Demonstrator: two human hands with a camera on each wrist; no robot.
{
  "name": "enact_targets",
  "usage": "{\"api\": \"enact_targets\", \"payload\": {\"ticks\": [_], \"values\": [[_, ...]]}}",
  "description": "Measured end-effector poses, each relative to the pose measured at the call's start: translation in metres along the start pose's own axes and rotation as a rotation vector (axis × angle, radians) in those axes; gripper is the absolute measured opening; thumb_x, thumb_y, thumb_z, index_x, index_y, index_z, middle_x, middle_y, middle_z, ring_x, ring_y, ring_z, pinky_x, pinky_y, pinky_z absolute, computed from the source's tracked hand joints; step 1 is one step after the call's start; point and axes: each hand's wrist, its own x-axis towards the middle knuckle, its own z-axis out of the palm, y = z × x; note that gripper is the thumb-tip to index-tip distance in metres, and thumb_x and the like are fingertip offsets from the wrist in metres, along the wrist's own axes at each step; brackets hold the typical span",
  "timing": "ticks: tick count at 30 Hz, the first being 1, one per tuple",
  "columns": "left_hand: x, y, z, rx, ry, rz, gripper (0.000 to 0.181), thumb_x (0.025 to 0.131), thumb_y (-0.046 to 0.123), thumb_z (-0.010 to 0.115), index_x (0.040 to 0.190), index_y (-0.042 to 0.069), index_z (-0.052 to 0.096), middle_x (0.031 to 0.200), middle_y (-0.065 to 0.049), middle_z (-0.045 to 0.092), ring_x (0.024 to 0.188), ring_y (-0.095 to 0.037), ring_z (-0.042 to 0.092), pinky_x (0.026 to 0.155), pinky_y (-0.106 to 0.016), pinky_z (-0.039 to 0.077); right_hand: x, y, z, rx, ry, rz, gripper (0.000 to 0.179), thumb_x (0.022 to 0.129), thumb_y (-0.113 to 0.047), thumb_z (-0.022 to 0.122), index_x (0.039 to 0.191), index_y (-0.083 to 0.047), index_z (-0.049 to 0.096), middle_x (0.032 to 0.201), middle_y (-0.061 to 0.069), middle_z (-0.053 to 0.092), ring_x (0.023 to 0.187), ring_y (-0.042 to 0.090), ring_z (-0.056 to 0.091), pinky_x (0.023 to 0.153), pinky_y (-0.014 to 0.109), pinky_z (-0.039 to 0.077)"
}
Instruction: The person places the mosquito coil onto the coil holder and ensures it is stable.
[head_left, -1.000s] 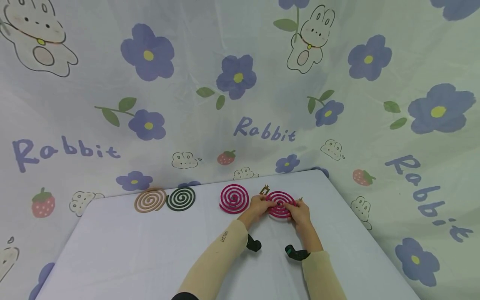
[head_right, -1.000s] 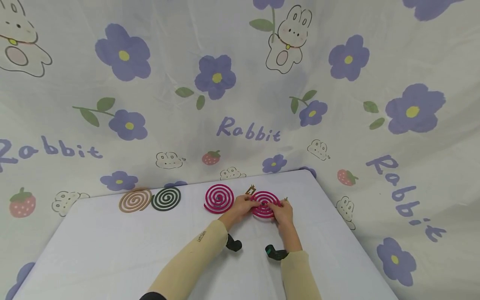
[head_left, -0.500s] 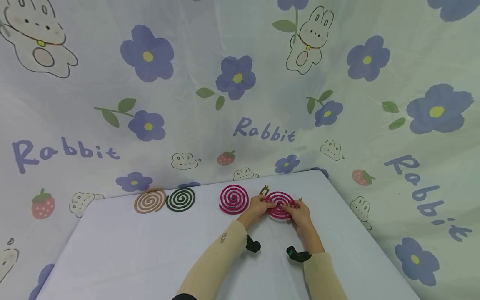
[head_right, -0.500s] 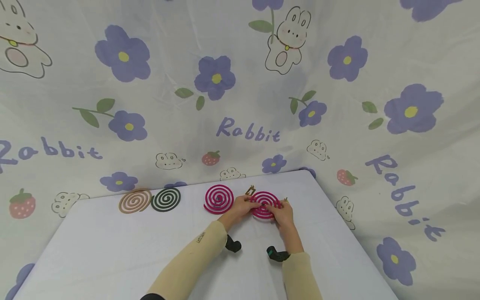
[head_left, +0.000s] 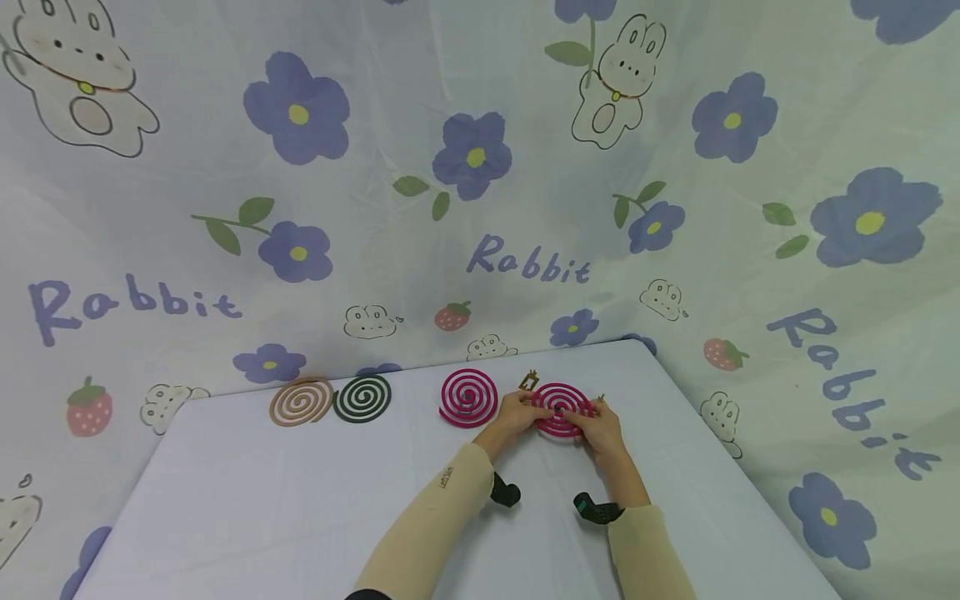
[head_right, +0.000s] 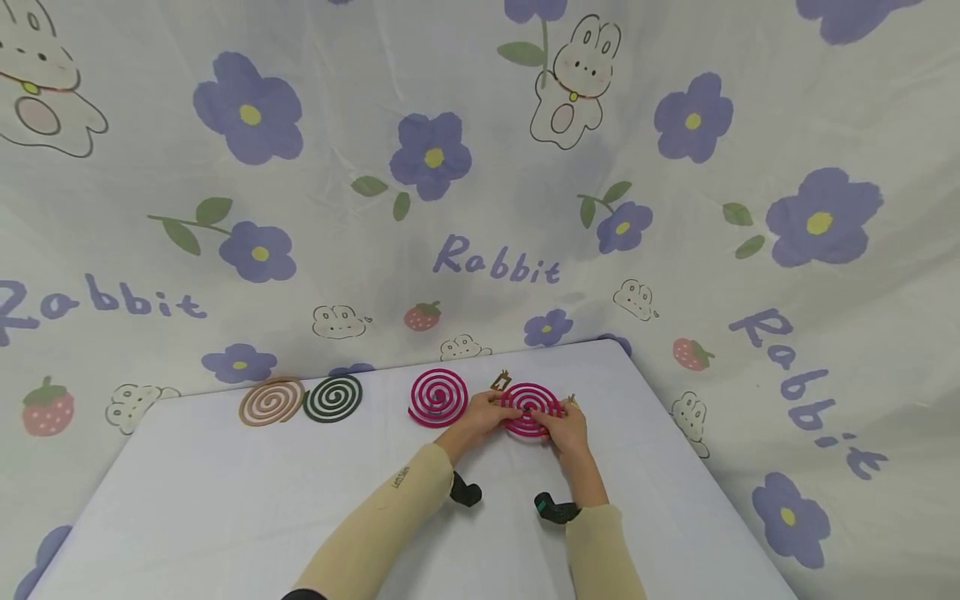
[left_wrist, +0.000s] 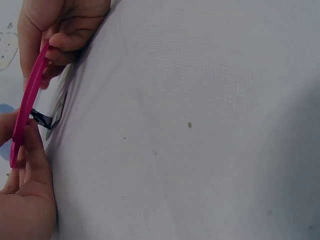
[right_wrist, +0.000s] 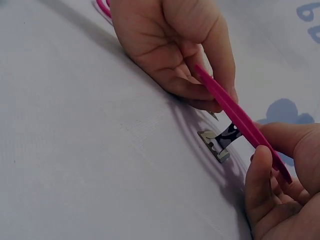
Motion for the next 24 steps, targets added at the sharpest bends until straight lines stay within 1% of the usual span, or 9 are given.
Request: {"api": "enact_targets", "payload": {"ticks": [6, 10, 14, 16, 18, 21, 24], "values": [[0.001, -0.006, -0.003, 0.06, 0.036, 0.051, 0.054, 0.077, 0.011, 0.083, 0.125, 0.0, 0.058, 0.108, -0.01, 0.063, 0.089, -0.015, 0.061, 0.076, -0.028, 0.054, -0.003, -0.002, 0.004, -0.023, 0.007, 0.004, 0.059, 0.083, -0.018, 0.078, 0.131, 0.002, 0.051, 0.101, 0.018, 0.063, 0.052, 0.01, 0.056, 0.049, 0.021, 0.049], [-0.002, -0.007, -0.005, 0.066, 0.044, 0.069, 0.053, 0.078, 0.011, 0.082, 0.124, 0.001, 0.058, 0.106, -0.01, 0.065, 0.089, -0.016, 0.063, 0.077, -0.028, 0.054, -0.004, -0.002, 0.006, -0.04, 0.01, 0.005, 0.063, 0.084, -0.02, 0.078, 0.135, 0.002, 0.048, 0.106, 0.022, 0.062, 0.052, 0.01, 0.056, 0.05, 0.021, 0.05], [-0.006, -0.008, -0.008, 0.014, 0.016, 0.076, 0.05, 0.08, 0.008, 0.079, 0.124, -0.002, 0.057, 0.1, -0.009, 0.067, 0.087, -0.016, 0.065, 0.076, -0.029, 0.055, -0.002, -0.001, 0.007, -0.055, 0.011, 0.01, 0.065, 0.083, -0.023, 0.079, 0.135, 0.002, 0.048, 0.11, 0.022, 0.061, 0.052, 0.011, 0.057, 0.051, 0.022, 0.051], [-0.009, -0.009, -0.01, -0.024, -0.007, 0.075, 0.049, 0.082, 0.007, 0.078, 0.125, -0.003, 0.057, 0.098, -0.009, 0.068, 0.087, -0.017, 0.066, 0.076, -0.03, 0.055, -0.002, -0.001, 0.007, -0.057, 0.011, 0.002, 0.064, 0.084, -0.024, 0.079, 0.134, 0.002, 0.048, 0.108, 0.022, 0.062, 0.053, 0.011, 0.058, 0.051, 0.022, 0.051], [-0.011, -0.009, -0.012, -0.038, -0.028, 0.078, 0.048, 0.083, 0.006, 0.076, 0.125, -0.003, 0.056, 0.098, -0.009, 0.069, 0.086, -0.018, 0.067, 0.076, -0.03, 0.055, -0.002, -0.001, 0.006, -0.054, 0.015, -0.004, 0.064, 0.084, -0.024, 0.079, 0.133, 0.001, 0.049, 0.104, 0.02, 0.063, 0.053, 0.01, 0.058, 0.052, 0.022, 0.051], [-0.014, -0.011, -0.016, -0.018, -0.047, 0.074, 0.046, 0.084, 0.007, 0.076, 0.124, -0.003, 0.057, 0.097, -0.008, 0.07, 0.086, -0.018, 0.068, 0.078, -0.031, 0.055, -0.005, -0.001, 0.004, -0.059, 0.027, -0.006, 0.066, 0.084, -0.025, 0.078, 0.135, 0.0, 0.046, 0.103, 0.02, 0.062, 0.054, 0.01, 0.058, 0.053, 0.021, 0.051], [-0.019, -0.013, -0.02, 0.026, -0.059, 0.071, 0.043, 0.085, 0.009, 0.076, 0.122, -0.002, 0.058, 0.097, -0.007, 0.071, 0.086, -0.017, 0.068, 0.079, -0.031, 0.055, -0.01, 0.0, 0.002, -0.08, 0.03, -0.003, 0.07, 0.085, -0.025, 0.077, 0.139, 0.0, 0.041, 0.111, 0.022, 0.058, 0.058, 0.01, 0.058, 0.055, 0.021, 0.052]]}}
